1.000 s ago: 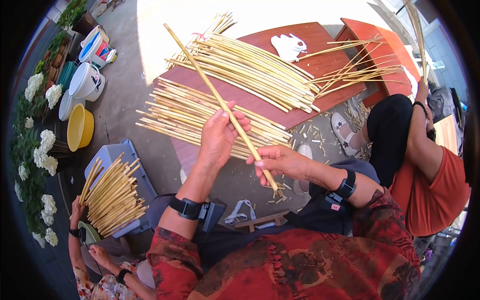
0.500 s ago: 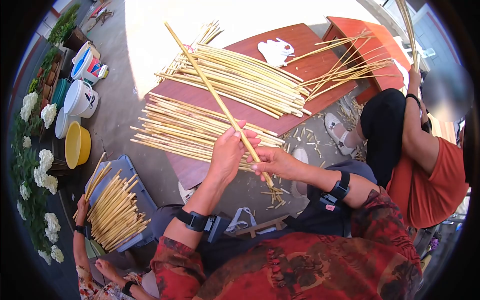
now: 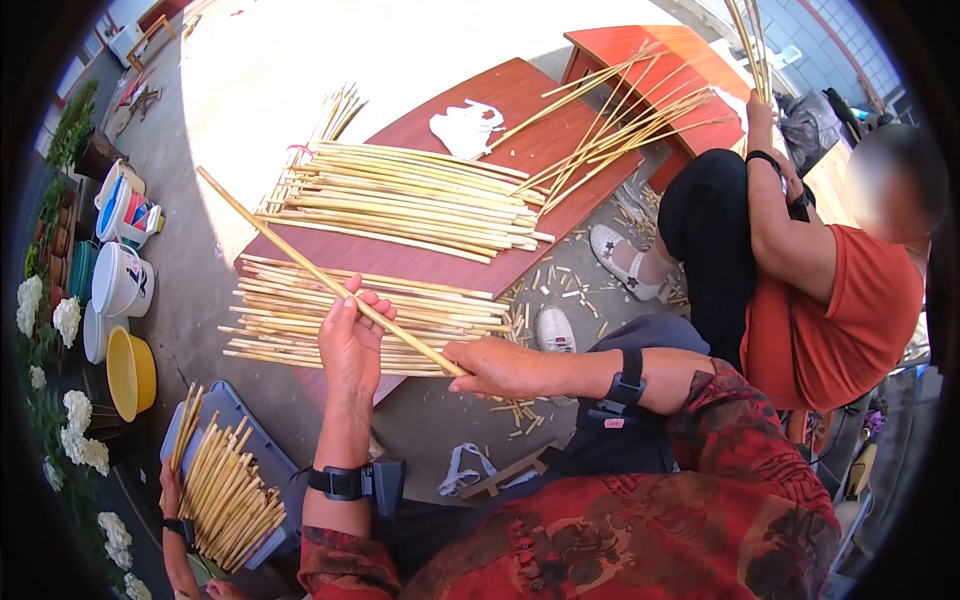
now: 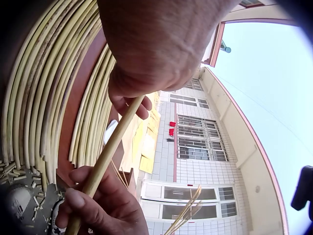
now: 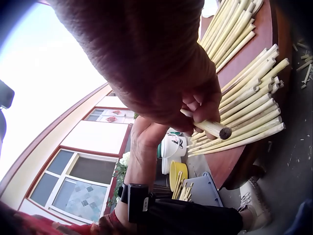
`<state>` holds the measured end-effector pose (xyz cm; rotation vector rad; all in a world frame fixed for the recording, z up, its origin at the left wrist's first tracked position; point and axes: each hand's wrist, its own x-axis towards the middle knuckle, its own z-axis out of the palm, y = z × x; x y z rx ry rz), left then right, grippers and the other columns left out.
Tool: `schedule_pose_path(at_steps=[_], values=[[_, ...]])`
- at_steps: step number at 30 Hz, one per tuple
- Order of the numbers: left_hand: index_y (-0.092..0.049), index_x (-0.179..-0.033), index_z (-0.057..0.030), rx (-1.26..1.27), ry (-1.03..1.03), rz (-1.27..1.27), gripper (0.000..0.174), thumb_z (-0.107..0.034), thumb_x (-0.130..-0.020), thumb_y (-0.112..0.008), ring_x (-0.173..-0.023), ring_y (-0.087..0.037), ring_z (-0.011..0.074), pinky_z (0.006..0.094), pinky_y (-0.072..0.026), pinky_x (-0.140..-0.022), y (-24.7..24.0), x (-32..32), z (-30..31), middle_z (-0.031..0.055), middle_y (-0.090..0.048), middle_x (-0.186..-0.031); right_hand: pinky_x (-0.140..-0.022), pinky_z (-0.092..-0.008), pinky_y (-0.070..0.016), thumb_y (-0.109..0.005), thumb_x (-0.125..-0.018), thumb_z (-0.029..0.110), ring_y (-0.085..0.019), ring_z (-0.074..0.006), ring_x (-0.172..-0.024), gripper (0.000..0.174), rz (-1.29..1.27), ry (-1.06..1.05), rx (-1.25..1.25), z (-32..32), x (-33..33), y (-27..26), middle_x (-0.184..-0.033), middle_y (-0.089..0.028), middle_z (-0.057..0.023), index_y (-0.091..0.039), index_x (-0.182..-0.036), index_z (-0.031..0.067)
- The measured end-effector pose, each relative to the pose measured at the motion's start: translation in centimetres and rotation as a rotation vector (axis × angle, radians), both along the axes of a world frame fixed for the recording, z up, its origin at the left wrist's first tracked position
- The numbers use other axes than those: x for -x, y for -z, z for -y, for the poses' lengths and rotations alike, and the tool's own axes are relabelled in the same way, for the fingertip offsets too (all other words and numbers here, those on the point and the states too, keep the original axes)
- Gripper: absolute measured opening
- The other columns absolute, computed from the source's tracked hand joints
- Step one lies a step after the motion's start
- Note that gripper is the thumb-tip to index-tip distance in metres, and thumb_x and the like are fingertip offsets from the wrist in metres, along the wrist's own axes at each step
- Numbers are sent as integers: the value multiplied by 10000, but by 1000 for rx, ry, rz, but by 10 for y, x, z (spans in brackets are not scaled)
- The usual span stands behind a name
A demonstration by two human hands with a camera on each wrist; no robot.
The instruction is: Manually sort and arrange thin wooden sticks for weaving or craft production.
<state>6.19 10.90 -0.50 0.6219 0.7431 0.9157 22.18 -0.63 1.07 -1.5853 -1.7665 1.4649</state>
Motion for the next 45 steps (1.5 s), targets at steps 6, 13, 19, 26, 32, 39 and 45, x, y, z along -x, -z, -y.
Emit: schedule_pose_path(at_steps=[6, 13, 19, 26, 32, 39, 45], values=[[-337, -1180, 56, -8, 38, 5, 328, -94, -890, -354, -839, -553, 220, 338, -468, -753, 3, -4, 12, 116, -531, -883, -501, -321, -408, -528, -822, 148, -533, -196, -518, 171, -89, 72, 132, -6, -3, 2, -598, -522, -94, -426, -831, 11], [-343, -1196, 49, 29, 178, -59, 347, -97, -883, -380, -904, -553, 236, 337, -446, -787, 3, -8, 25, 144, -542, -946, -503, -347, -437, -513, -818, 148, -570, -197, -556, 160, 92, 36, 57, -13, 2, -4, -604, -540, -93, -439, -874, 18], [-330, -1196, 64, 3, 152, -9, 360, -79, -870, -387, -855, -558, 236, 344, -462, -781, 3, -1, 25, 124, -531, -885, -399, -212, -427, -458, -861, 117, -565, -98, -572, 122, -349, 80, 260, -15, 6, 0, -704, -541, -46, -451, -939, 24], [-324, -1190, 75, 6, 131, 16, 362, -81, -867, -368, -808, -555, 213, 342, -470, -762, 1, 5, 25, 119, -530, -870, -385, -182, -416, -501, -842, 88, -563, -75, -563, 139, -336, 64, 256, -15, 11, -2, -668, -532, -24, -453, -959, 32], [-345, -1169, 80, 5, 0, 34, 348, -63, -854, -377, -806, -554, 208, 347, -485, -746, 1, 20, 9, 119, -534, -854, -412, -245, -397, -553, -817, 110, -510, -97, -504, 144, -110, -56, 134, -5, 17, -7, -597, -505, -28, -451, -884, 34], [-382, -1146, 60, -16, -80, 90, 311, -72, -864, -390, -841, -554, 226, 367, -484, -772, -1, 34, 5, 122, -537, -893, -509, -299, -412, -556, -815, 112, -498, -128, -535, 139, 135, -166, -94, -1, 16, 2, -581, -487, -47, -475, -885, 24], [-408, -1082, 45, 16, -4, 51, 253, -118, -889, -392, -810, -550, 207, 369, -480, -768, -9, 34, 16, 84, -527, -812, -546, -324, -413, -463, -822, 60, -508, -178, -603, 123, -130, 43, 119, -2, 26, 8, -688, -503, -80, -458, -938, 19]])
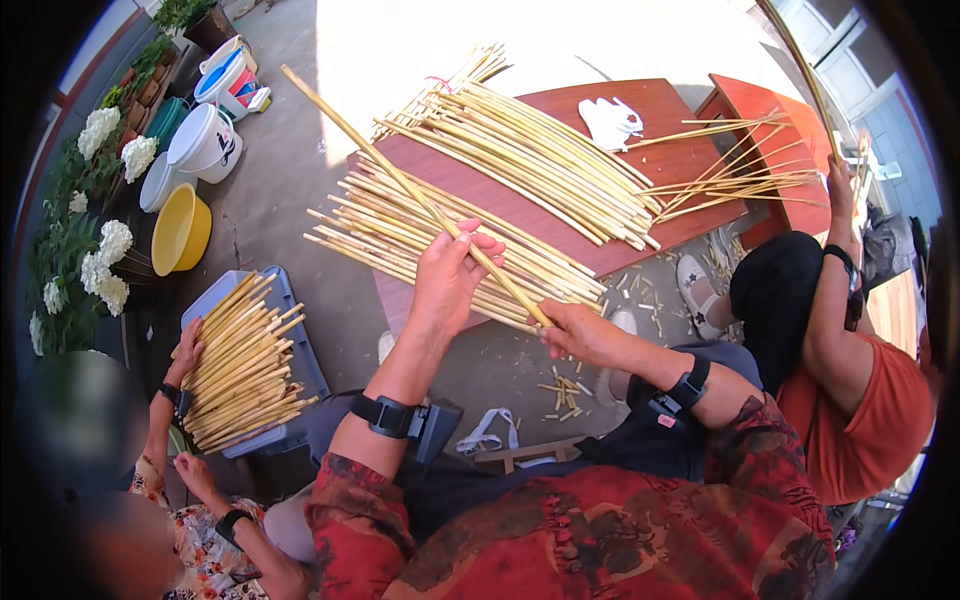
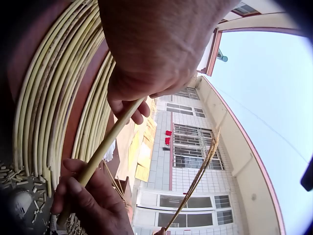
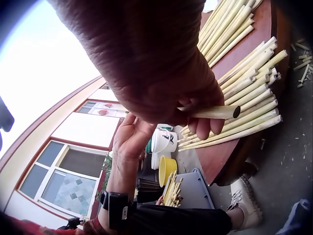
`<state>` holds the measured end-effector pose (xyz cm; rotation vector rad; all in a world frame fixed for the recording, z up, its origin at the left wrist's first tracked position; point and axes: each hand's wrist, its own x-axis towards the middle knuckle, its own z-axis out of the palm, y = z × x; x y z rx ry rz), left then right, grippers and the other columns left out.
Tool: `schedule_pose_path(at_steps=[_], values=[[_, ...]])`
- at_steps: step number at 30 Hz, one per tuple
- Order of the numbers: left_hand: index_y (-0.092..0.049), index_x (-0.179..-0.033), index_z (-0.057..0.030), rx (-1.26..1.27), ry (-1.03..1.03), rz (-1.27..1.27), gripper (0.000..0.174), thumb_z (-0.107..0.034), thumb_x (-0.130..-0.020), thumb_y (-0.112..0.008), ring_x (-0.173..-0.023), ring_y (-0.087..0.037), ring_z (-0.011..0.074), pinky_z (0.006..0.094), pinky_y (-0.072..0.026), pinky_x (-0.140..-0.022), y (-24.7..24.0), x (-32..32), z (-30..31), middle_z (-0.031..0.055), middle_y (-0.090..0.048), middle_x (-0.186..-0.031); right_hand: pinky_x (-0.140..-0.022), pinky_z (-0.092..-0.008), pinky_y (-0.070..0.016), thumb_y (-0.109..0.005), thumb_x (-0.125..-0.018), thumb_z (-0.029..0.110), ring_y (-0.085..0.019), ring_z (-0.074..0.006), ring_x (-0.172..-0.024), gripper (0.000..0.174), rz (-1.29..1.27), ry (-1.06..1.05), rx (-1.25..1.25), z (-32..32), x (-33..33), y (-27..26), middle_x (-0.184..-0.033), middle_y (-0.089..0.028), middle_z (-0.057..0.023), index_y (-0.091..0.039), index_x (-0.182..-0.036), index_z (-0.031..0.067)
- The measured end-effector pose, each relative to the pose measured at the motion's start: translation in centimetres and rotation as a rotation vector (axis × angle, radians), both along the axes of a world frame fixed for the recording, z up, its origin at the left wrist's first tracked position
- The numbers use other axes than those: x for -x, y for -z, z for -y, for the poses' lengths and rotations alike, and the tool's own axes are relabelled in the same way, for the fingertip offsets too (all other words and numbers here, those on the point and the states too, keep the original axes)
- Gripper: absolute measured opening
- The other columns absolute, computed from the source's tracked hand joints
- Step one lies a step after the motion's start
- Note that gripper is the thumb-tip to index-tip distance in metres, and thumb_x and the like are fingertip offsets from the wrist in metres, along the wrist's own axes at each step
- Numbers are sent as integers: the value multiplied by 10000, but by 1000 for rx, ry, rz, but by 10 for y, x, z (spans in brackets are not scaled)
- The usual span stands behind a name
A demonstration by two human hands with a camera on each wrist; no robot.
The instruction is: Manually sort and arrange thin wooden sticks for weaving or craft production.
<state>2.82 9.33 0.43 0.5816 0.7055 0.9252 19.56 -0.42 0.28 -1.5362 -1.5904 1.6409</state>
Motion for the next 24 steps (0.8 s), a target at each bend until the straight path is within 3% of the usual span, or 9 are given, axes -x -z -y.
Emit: schedule_pose_path(at_steps=[3, 4, 6, 9, 12, 18, 24], values=[[-407, -1050, 32, 25, -24, 64, 236, -149, -902, -375, -692, -509, 161, 331, -480, -688, 10, -3, 8, 43, -457, -720, -548, -261, -401, -400, -859, 81, -453, -110, -611, 140, -15, 8, -59, 1, 9, -4, -682, -459, -43, -466, -972, 30], [-405, -1014, 25, 63, -91, 112, 221, -166, -909, -370, -590, -428, 118, 311, -463, -617, 9, -4, 10, 11, -382, -652, -548, -261, -401, -400, -859, 81, -453, -110, -611, 140, -10, -2, -60, 2, 13, -2, -682, -459, -43, -466, -972, 30], [-402, -1010, 24, 62, -128, 137, 226, -177, -911, -369, -570, -406, 107, 301, -449, -591, 3, 0, 9, 5, -370, -640, -462, -202, -351, -385, -901, 164, -384, -57, -513, 184, -97, 30, -125, 2, 24, 3, -634, -413, 14, -471, -1027, 61], [-404, -998, 13, 69, -219, 158, 240, -209, -915, -368, -524, -357, 84, 272, -400, -518, -7, 7, 6, -9, -342, -611, -527, -240, -374, -411, -896, 200, -404, -95, -578, 193, -60, 46, -28, 1, 34, -15, -638, -409, -21, -470, -983, 39], [-405, -991, 5, 47, -315, 160, 255, -235, -918, -362, -492, -323, 83, 259, -356, -460, -11, 22, -3, -7, -332, -618, -519, -244, -369, -418, -896, 183, -393, -95, -561, 174, -41, 44, -40, 6, 43, -24, -616, -395, -11, -473, -976, 38], [-406, -991, 4, 15, -527, 188, 259, -239, -923, -346, -481, -299, 84, 258, -328, -445, -25, 59, -29, -4, -326, -623, -532, -238, -376, -440, -879, 127, -403, -99, -564, 166, 233, -40, -123, 31, 18, -48, -640, -429, -8, -493, -1018, 52], [-422, -969, -3, 38, -667, 249, 250, -228, -929, -320, -478, -298, 88, 252, -303, -432, -36, 90, -42, -4, -325, -616, -525, -213, -355, -475, -850, 63, -382, -73, -567, 158, 247, 31, -74, 85, -16, -70, -645, -428, 3, -514, -1003, 53]])
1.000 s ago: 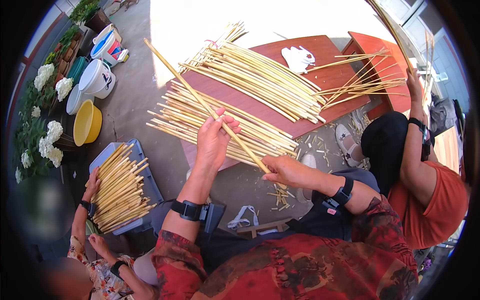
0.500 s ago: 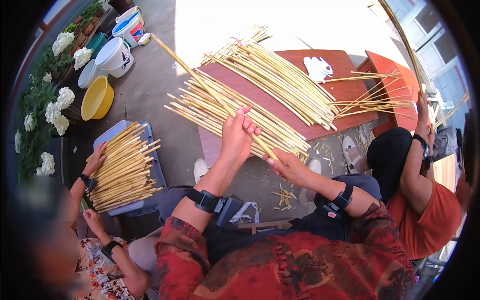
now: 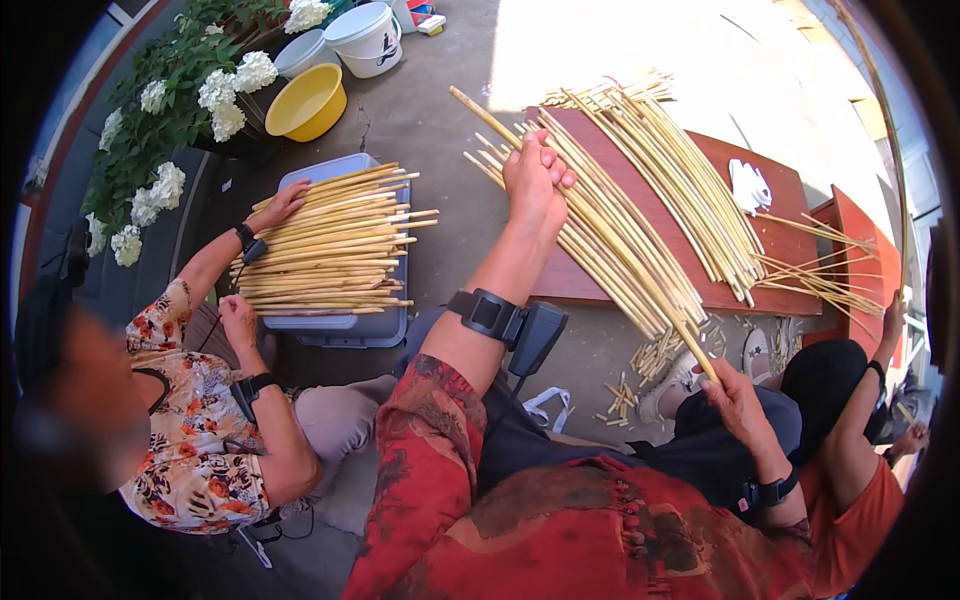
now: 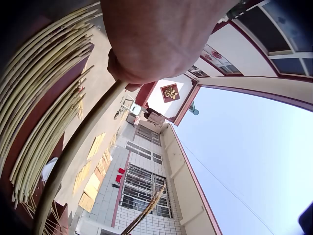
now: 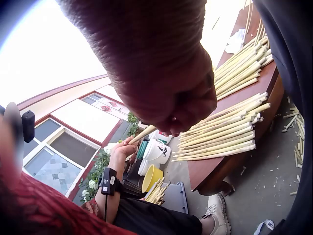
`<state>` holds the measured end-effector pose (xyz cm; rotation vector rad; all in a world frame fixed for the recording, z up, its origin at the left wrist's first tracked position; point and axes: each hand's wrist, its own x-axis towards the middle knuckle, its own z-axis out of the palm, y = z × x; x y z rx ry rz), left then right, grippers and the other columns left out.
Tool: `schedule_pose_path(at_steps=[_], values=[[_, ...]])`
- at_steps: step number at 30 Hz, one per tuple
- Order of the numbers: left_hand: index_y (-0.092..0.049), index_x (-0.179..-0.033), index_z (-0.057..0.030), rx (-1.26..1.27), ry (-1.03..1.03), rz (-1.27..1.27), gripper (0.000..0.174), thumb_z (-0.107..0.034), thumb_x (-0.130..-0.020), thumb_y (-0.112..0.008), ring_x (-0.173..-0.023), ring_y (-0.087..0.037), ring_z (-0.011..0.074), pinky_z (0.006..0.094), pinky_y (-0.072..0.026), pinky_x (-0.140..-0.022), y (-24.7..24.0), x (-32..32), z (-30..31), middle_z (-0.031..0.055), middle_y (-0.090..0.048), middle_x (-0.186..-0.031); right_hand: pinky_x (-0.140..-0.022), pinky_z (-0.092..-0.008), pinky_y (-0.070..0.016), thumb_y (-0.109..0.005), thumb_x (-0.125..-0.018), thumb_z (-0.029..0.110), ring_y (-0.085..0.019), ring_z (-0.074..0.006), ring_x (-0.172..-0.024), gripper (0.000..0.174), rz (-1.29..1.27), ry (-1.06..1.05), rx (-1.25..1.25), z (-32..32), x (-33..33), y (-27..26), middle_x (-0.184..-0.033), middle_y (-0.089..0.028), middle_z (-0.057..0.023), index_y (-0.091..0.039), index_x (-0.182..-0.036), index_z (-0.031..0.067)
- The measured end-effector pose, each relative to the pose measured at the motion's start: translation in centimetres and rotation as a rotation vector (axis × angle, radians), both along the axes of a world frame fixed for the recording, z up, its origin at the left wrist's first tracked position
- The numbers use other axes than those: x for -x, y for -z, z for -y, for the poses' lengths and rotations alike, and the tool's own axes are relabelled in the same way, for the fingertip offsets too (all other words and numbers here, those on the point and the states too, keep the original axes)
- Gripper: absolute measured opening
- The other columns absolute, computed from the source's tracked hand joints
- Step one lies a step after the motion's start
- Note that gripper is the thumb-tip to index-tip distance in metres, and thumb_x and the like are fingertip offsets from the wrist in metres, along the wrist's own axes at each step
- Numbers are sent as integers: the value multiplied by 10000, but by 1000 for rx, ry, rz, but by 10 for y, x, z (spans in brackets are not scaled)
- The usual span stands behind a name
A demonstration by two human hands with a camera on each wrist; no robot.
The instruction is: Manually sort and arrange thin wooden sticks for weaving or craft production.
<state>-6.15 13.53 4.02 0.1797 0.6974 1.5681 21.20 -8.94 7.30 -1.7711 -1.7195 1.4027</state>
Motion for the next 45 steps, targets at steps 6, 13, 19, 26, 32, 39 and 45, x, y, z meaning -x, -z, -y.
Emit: schedule_pose_path(at_steps=[6, 13, 19, 26, 32, 39, 45], values=[[-430, -937, -16, -48, -32, -4, 273, -268, -923, -326, -450, -290, 78, 229, -286, -388, 0, 0, 1, -9, -322, -600, -546, -218, -349, -505, -840, 76, -383, -81, -588, 149, 46, 81, 19, 39, -3, 6, -649, -438, -18, -521, -984, 39], [-418, -996, 1, -40, 63, 39, 336, -298, -912, -290, -490, -320, 96, 258, -311, -426, 9, -26, 23, 6, -340, -620, -523, -239, -352, -493, -850, 93, -385, -91, -562, 163, 71, 95, -30, 35, 12, 10, -604, -424, -19, -513, -1002, 36], [-337, -1146, 34, -83, 269, 77, 349, -196, -887, -304, -551, -403, 150, 317, -408, -520, 21, -55, 53, 52, -409, -681, -500, -239, -348, -482, -858, 100, -381, -76, -536, 162, 40, 102, -76, 1, 31, 16, -577, -399, -10, -503, -1009, 44], [-287, -1196, 44, -70, 361, -2, 356, -167, -910, -283, -698, -511, 189, 343, -469, -641, 27, -62, 64, 102, -483, -788, -526, -270, -388, -428, -890, 195, -442, -109, -568, 229, -13, 64, -130, -40, 45, 34, -619, -452, -51, -486, -1049, 40], [-352, -1137, 34, -73, 437, -24, 299, -136, -897, -300, -742, -516, 214, 370, -469, -684, 26, -66, 75, 112, -487, -826, -426, -173, -297, -364, -912, 279, -351, -39, -508, 301, -361, 193, 218, -57, 63, 16, -621, -399, 30, -483, -1120, 97], [-367, -1115, 49, -84, 379, -8, 305, -160, -898, -321, -685, -508, 189, 343, -470, -634, 25, -55, 61, 106, -497, -788, -396, -148, -237, -360, -911, 330, -298, -19, -470, 343, -496, 184, 351, -40, 56, 17, -621, -377, 42, -457, -1156, 110], [-385, -1068, 42, -87, 329, 34, 271, -159, -902, -314, -660, -495, 179, 341, -465, -609, 26, -46, 48, 97, -490, -764, -390, -151, -234, -351, -916, 321, -288, -24, -451, 341, -489, 159, 353, -15, 49, 11, -588, -366, 40, -453, -1154, 99]])
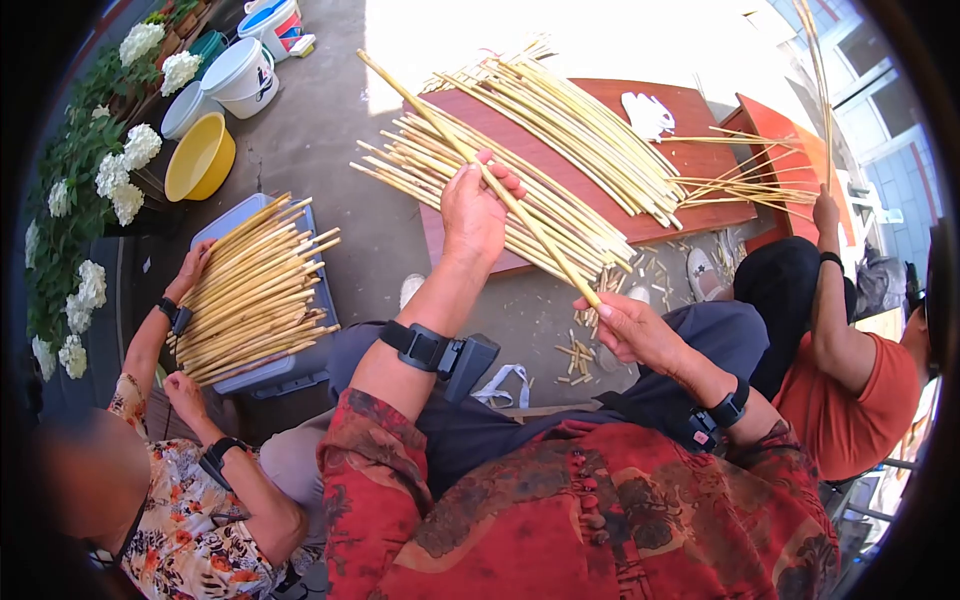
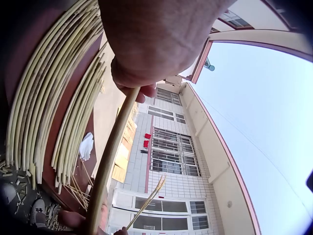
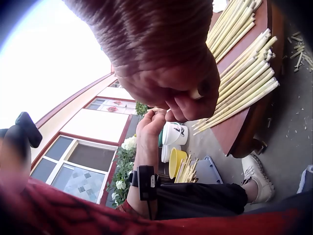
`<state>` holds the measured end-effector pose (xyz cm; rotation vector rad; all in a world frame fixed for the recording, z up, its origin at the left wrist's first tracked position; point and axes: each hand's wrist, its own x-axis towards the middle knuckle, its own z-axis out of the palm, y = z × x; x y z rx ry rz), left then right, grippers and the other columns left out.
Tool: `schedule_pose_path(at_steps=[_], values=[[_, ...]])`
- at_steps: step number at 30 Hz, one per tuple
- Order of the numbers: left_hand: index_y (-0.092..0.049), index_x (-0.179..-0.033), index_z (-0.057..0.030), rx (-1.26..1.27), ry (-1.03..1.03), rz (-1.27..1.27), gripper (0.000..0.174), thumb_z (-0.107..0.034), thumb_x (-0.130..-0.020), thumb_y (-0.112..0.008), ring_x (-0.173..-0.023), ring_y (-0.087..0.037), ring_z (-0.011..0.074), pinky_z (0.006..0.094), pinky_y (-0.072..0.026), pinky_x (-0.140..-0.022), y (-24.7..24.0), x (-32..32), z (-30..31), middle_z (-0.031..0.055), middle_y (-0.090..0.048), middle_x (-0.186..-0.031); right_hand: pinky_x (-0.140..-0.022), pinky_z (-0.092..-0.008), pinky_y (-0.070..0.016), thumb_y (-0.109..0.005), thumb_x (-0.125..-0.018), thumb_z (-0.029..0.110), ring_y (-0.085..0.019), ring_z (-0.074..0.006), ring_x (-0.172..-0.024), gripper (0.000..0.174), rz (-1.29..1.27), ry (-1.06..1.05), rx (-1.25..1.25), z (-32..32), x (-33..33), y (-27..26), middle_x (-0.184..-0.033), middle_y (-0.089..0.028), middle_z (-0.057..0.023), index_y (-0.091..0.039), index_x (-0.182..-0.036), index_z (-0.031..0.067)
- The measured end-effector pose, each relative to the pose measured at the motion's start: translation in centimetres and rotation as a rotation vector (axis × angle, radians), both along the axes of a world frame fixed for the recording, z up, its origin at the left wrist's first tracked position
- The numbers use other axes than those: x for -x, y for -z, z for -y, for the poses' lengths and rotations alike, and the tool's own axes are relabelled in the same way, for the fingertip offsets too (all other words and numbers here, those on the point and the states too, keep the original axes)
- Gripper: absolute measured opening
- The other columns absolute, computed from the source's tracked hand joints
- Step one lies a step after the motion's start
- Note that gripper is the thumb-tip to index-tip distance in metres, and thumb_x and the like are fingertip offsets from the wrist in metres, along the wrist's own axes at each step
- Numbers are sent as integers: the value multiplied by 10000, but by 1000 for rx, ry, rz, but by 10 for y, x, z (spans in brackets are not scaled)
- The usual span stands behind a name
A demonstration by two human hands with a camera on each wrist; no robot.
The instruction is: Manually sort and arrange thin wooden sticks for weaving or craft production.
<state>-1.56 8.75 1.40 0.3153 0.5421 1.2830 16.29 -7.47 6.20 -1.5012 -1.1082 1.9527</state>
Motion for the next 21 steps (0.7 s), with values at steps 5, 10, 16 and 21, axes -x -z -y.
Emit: schedule_pose_path(at_steps=[5, 10, 16, 21], values=[[-367, -1109, 40, -8, 83, -88, 283, -137, -899, -299, -690, -504, 191, 351, -467, -641, 2, -10, 13, 100, -489, -793, -389, -155, -251, -353, -919, 287, -304, -25, -451, 317, 56, 44, -35, 8, -3, 1, -574, -371, 37, -461, -1141, 87], [-360, -1140, 44, -7, 300, -139, 301, -113, -890, -300, -805, -541, 241, 385, -475, -730, 9, -23, 39, 132, -509, -867, -392, -173, -279, -355, -921, 249, -332, -38, -458, 288, 191, 46, -187, -12, -1, 19, -569, -385, 30, -473, -1120, 77], [-350, -1107, 49, 98, 286, -203, 275, -95, -882, -290, -786, -548, 255, 401, -489, -700, 12, -25, 37, 142, -504, -846, -417, -199, -309, -346, -922, 218, -362, -54, -479, 267, 301, 25, -208, -20, 6, 22, -576, -404, 22, -486, -1095, 71], [-356, -1095, 34, 124, 64, -111, 262, -115, -886, -306, -690, -516, 209, 386, -485, -653, 8, -12, 2, 107, -481, -789, -463, -212, -335, -378, -911, 178, -377, -64, -515, 245, 385, -28, -338, 2, -8, 23, -579, -391, 14, -483, -1102, 64]])
